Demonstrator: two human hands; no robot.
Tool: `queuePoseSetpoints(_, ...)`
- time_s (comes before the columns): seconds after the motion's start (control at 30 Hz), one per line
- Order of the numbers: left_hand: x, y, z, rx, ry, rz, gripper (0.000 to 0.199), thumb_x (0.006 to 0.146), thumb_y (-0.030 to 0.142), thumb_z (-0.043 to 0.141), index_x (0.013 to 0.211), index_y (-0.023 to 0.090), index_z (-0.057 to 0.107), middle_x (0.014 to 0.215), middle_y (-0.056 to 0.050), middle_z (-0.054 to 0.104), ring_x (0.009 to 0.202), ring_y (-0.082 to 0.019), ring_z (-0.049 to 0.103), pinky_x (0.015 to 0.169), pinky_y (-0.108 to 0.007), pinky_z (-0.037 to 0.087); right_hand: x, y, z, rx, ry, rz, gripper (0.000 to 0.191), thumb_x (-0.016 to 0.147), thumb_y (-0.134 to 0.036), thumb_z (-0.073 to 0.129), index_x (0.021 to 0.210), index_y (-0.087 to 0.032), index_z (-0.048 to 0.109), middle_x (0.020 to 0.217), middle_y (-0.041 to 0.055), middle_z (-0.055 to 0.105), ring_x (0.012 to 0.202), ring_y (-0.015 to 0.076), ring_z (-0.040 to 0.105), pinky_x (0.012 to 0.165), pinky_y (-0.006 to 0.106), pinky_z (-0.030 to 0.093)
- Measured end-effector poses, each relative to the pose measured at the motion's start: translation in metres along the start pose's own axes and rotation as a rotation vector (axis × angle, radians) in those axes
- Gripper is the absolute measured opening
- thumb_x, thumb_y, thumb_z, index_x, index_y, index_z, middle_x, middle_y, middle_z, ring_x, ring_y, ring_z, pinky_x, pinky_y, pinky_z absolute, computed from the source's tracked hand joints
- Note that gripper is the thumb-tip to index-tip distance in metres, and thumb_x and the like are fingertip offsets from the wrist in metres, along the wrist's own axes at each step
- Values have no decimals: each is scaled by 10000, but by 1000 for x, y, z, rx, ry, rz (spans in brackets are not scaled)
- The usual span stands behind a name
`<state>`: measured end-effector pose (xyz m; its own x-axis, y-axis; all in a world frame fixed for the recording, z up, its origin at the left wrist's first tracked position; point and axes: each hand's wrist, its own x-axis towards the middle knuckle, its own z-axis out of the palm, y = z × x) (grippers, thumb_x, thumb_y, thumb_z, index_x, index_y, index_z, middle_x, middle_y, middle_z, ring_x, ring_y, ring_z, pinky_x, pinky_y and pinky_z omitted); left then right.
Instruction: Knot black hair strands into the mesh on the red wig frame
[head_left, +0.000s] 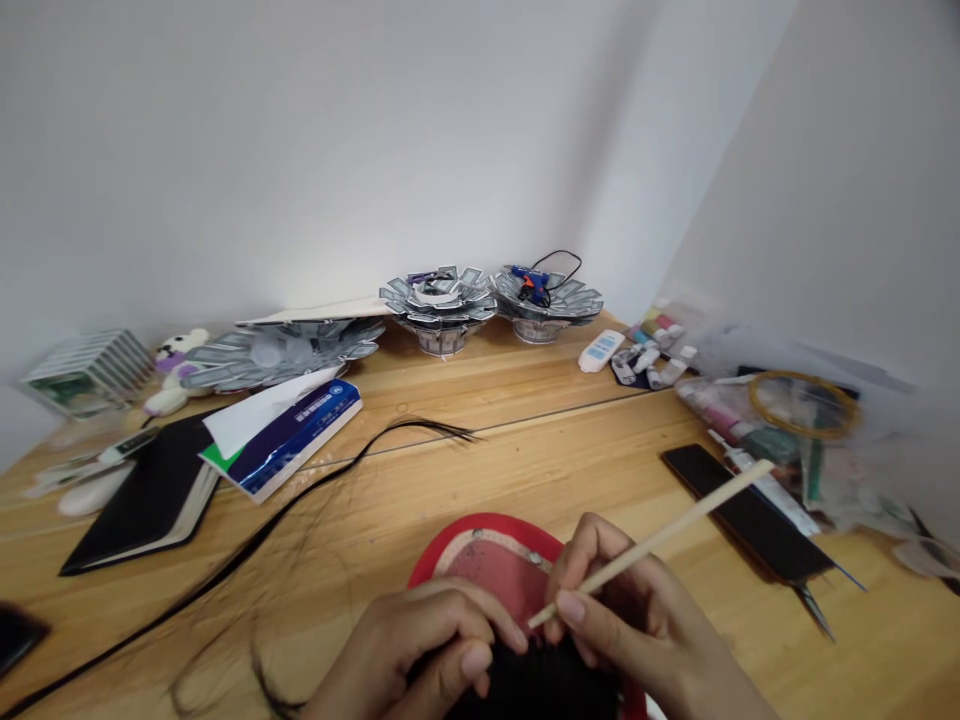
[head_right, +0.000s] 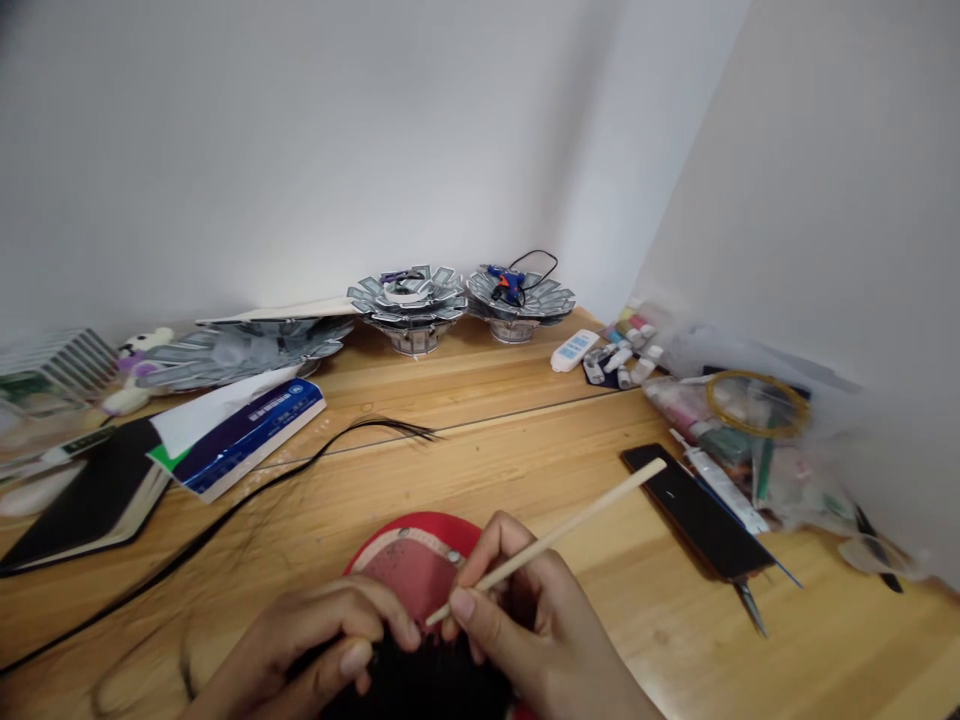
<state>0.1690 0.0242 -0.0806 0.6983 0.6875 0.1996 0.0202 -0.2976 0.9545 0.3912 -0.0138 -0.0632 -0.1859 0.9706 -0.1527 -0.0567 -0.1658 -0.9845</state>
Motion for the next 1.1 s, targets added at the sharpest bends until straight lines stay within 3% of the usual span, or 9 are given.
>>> queuePoseSetpoints(0.13,-4,-3,-4,-25,69,-50,374,995,470,492,788,210,665,1015,-33,642,956,-160,621,854,-230,459,3,-3,3,84,-3,27,296,867,-445,744,820,-184,612,722,-5,673,596,85,521,551,185,371)
queuePoseSetpoints(0.27,-5,1,-4,-55,76,-141,401,988,501,483,784,206,661,998,-41,621,971,-180,601,866,-254,444,3,2,6,71,36,-36,276,870,-446,736,800,-185,682,703,1,674,568,85,528,525,188,380)
queuePoseSetpoints(0.5,3,9,2,-138,106,-239,337,993,478,488,975,234,719,927,-21,700,810,-154,604,717,-231,429,-5,15,7,-21,117,-70,242,889,-452,702,812,-224,728,751,15,712,659,132,590,607,229,421)
queuePoseSetpoints(0.7,1,6,2,-249,116,-300,403,960,539,520,814,191,661,906,-33,680,869,-174,599,776,-248,431,-8,13,12,-14,134,-45,268,868,-502,702,812,-241,722,794,17,709,798,188,640,720,276,432)
queuePoseSetpoints(0.87,3,7,3,-284,119,-282,404,950,541,540,799,182,650,863,-29,667,827,-161,591,734,-239,423,-7,14,8,-94,66,-111,258,911,-479,658,834,-241,720,794,22,706,779,188,635,704,275,439)
queuePoseSetpoints(1.1,3,-6,7,-368,178,-205,410,944,525,567,729,181,623,862,-32,695,835,-158,618,776,-245,447,-6,4,10,8,61,-57,267,871,-473,716,791,-218,726,798,22,725,799,180,657,748,267,458)
